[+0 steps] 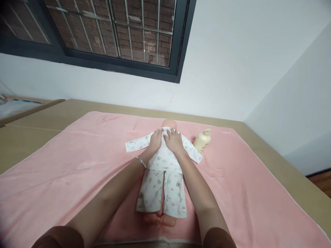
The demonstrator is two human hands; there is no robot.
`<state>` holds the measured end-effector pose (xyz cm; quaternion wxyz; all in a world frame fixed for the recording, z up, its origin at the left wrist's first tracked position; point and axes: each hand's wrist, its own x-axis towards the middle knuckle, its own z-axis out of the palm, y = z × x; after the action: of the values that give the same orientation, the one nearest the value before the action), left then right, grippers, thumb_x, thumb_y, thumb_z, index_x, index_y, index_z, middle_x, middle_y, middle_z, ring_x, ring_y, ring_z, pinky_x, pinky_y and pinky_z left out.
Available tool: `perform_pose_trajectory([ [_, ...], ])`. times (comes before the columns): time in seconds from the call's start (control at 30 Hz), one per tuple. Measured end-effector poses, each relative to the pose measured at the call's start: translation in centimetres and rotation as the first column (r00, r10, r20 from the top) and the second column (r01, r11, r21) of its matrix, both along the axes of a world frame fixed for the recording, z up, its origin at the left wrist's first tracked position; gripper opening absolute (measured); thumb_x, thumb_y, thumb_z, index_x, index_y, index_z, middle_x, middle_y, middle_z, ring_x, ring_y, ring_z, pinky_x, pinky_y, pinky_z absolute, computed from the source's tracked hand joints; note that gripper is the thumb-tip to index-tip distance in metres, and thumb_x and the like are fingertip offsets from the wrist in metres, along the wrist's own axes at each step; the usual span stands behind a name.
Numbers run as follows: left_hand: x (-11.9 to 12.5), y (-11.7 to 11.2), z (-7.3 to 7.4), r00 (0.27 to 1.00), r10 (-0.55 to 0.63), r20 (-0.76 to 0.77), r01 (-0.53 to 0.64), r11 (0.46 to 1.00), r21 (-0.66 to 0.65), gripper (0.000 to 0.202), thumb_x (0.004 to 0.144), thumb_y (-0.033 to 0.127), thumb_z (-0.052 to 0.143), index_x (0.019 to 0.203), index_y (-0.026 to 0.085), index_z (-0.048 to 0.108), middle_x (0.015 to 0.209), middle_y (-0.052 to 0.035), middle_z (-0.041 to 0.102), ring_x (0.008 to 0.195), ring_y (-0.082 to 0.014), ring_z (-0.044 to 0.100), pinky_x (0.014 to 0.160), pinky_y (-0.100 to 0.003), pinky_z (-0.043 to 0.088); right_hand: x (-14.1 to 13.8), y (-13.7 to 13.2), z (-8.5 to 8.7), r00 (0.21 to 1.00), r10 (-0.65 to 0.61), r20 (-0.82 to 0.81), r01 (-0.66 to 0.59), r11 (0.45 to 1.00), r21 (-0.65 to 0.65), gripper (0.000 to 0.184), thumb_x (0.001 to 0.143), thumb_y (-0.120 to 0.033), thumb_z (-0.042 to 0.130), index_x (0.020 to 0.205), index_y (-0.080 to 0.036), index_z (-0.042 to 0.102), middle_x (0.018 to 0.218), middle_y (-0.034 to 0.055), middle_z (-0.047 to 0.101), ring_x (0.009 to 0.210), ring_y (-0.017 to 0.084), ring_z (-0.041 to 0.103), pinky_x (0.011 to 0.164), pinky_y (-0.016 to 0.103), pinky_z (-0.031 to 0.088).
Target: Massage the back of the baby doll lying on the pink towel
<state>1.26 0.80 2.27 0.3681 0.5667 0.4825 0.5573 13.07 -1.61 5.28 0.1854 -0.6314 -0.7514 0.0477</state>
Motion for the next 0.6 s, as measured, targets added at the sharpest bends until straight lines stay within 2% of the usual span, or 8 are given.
perform_pose_trajectory([
  [0.1,0.0,0.2,-1.7,0.997,0.038,-0.074,-0.03,0.993,0.111,0.036,0.1,0.038,0.035,0.095,0.021,0.066,0.11,-0.0094,0.07,0.115,-0.0228,0.059,0.107,-0.036,0.04,0.1,-0.1,-0.7,0.992,0.106,0.068,-0.108,0.994,0.014,0.045,0.101,-0.035,0.04,0.145,-0.029,0.048,0.158,0.0085,0.034,0.147,0.032,0.028,0.117,0.058,0.021],
  [0.2,-0.1,0.7,-2.4,0.992,0.1,-0.084,-0.083,0.98,0.178,0.037,0.1,0.038,0.035,0.092,0.02,0.065,0.103,-0.0084,0.07,0.105,-0.0215,0.063,0.099,-0.035,0.045,0.2,-0.2,-1.1,0.983,0.169,0.073,-0.173,0.984,0.051,0.041,0.096,-0.031,0.046,0.135,-0.033,0.06,0.156,0.0034,0.039,0.147,0.033,0.028,0.118,0.057,0.02],
  [0.27,-0.1,0.9,-2.6,0.986,0.123,-0.11,-0.098,0.973,0.211,0.037,0.101,0.037,0.034,0.091,0.02,0.065,0.1,-0.008,0.07,0.1,-0.0208,0.063,0.096,-0.035,0.046,0.6,0.2,-1.6,0.983,0.179,0.032,-0.181,0.979,0.091,0.039,0.093,-0.031,0.05,0.129,-0.032,0.065,0.152,0.0014,0.046,0.145,0.03,0.033,0.119,0.051,0.023],
  [0.37,0.0,0.9,-2.6,0.974,0.149,-0.169,-0.107,0.966,0.235,0.039,0.102,0.037,0.032,0.091,0.019,0.065,0.098,-0.0086,0.07,0.098,-0.0208,0.064,0.094,-0.035,0.047,1.5,1.2,-2.4,0.988,0.138,-0.074,-0.127,0.982,0.139,0.038,0.094,-0.03,0.047,0.125,-0.028,0.068,0.146,0.0015,0.053,0.141,0.022,0.041,0.118,0.04,0.029],
  [0.43,0.0,0.8,-2.5,0.963,0.165,-0.213,-0.111,0.964,0.243,0.039,0.102,0.036,0.031,0.092,0.019,0.065,0.099,-0.0094,0.07,0.099,-0.0212,0.063,0.094,-0.036,0.047,1.8,1.6,-2.7,0.991,0.074,-0.109,-0.057,0.987,0.15,0.04,0.096,-0.03,0.042,0.128,-0.025,0.066,0.146,0.0039,0.053,0.139,0.021,0.043,0.118,0.038,0.03],
  [0.6,0.0,0.6,-2.2,0.947,0.161,-0.279,-0.093,0.966,0.242,0.035,0.101,0.032,0.034,0.094,0.019,0.066,0.1,-0.0086,0.07,0.1,-0.0209,0.062,0.095,-0.036,0.047,0.3,0.8,-2.2,0.998,-0.043,0.055,0.038,0.994,0.104,0.051,0.098,-0.036,0.04,0.146,-0.017,0.048,0.155,0.0147,0.039,0.143,0.031,0.036,0.118,0.048,0.026],
])
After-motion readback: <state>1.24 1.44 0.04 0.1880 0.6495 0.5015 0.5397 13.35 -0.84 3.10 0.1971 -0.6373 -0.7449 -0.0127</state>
